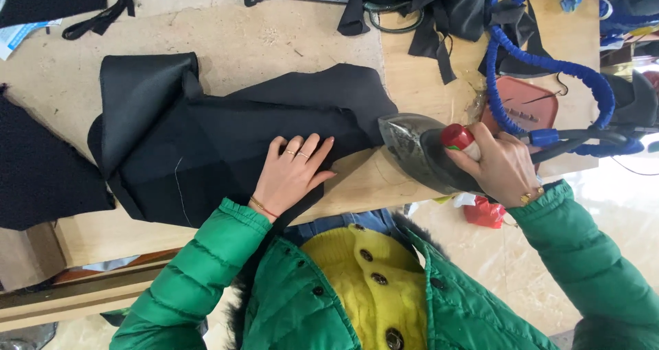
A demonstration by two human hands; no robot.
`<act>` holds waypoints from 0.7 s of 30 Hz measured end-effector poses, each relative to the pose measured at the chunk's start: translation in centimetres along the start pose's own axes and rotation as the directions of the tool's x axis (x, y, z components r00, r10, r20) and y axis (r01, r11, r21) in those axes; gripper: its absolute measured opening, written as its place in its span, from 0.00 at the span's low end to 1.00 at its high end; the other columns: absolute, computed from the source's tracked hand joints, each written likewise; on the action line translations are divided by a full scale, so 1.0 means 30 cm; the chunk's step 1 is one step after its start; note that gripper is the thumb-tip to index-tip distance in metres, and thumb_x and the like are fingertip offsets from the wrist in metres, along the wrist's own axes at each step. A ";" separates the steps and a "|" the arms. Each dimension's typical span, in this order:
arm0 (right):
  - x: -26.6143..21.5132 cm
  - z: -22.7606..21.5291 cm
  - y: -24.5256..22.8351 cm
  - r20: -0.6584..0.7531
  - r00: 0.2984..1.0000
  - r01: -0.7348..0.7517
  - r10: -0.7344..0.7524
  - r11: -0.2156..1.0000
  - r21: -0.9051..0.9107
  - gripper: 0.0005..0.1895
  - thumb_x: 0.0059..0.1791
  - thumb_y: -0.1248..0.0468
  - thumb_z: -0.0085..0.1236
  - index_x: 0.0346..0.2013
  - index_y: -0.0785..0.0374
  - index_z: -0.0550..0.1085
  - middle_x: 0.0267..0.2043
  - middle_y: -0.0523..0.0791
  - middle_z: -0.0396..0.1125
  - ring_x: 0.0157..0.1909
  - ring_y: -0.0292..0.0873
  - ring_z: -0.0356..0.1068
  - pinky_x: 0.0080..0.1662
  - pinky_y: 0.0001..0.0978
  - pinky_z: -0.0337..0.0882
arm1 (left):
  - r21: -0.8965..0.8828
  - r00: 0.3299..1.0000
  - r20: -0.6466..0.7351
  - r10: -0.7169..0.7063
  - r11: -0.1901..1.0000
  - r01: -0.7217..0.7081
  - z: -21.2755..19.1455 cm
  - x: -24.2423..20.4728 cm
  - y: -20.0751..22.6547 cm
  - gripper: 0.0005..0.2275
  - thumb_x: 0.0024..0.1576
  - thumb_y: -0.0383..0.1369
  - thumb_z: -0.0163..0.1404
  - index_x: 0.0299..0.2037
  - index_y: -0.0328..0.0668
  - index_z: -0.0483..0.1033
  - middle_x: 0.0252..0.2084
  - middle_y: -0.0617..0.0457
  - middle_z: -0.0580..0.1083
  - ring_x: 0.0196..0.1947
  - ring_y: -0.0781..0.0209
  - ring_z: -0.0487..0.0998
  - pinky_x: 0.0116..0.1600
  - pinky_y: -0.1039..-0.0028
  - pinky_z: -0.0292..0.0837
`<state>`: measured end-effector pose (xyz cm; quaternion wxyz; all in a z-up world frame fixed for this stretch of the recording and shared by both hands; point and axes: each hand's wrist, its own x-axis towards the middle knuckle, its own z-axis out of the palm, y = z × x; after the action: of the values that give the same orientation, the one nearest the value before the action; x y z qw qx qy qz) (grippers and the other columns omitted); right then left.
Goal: The person irons a black fabric piece on a wooden table using a steam iron. They then place a patterned cloth over the fabric and continue ironing, smoothing the material with their hands between passes.
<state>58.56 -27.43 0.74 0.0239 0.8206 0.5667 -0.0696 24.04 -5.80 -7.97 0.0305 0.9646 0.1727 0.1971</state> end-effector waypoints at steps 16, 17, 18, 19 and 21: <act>-0.145 -0.028 -0.030 0.018 0.999 -0.031 0.030 0.998 0.055 0.24 0.52 0.42 0.55 0.48 0.58 0.67 0.27 0.51 0.69 0.28 0.59 0.69 0.29 0.50 0.65 | 0.149 0.969 0.110 0.220 0.961 -0.235 -0.025 0.167 0.003 0.29 0.64 0.60 0.45 0.69 0.52 0.68 0.70 0.57 0.65 0.56 0.58 0.69 0.55 0.63 0.68; -0.149 -0.032 -0.038 -0.008 1.000 -0.009 0.010 0.996 0.093 0.23 0.52 0.44 0.57 0.48 0.59 0.68 0.29 0.51 0.68 0.28 0.58 0.68 0.30 0.49 0.65 | 0.140 0.964 0.095 0.248 0.956 -0.259 -0.011 0.178 -0.002 0.30 0.63 0.60 0.47 0.68 0.51 0.68 0.70 0.56 0.65 0.56 0.57 0.69 0.54 0.64 0.68; -0.157 -0.037 -0.045 -0.034 0.999 0.011 -0.006 0.991 0.131 0.23 0.52 0.46 0.58 0.47 0.61 0.69 0.30 0.52 0.68 0.28 0.56 0.68 0.31 0.47 0.65 | 0.128 0.957 0.080 0.277 0.950 -0.286 0.003 0.191 -0.005 0.31 0.62 0.60 0.49 0.68 0.50 0.68 0.71 0.56 0.65 0.56 0.57 0.69 0.53 0.65 0.68; -0.160 -0.042 -0.054 -0.035 0.999 0.002 0.002 0.991 0.131 0.23 0.52 0.46 0.58 0.47 0.61 0.69 0.30 0.52 0.68 0.28 0.56 0.68 0.31 0.47 0.65 | 0.125 0.955 0.079 0.285 0.948 -0.293 0.004 0.195 -0.008 0.31 0.62 0.60 0.49 0.68 0.50 0.68 0.71 0.56 0.65 0.56 0.57 0.69 0.53 0.65 0.68; -0.166 -0.050 -0.077 -0.036 0.999 -0.007 0.013 0.988 0.156 0.23 0.50 0.47 0.61 0.45 0.60 0.68 0.28 0.51 0.68 0.29 0.56 0.67 0.30 0.47 0.64 | 0.119 0.948 0.067 0.310 0.941 -0.316 0.003 0.201 -0.018 0.29 0.62 0.59 0.49 0.66 0.50 0.70 0.68 0.56 0.68 0.57 0.57 0.70 0.54 0.63 0.68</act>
<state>54.80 -31.04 3.03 -0.0504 0.8239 0.5558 -0.0984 29.10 -3.21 -5.88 -0.0591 0.9841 0.0288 0.1649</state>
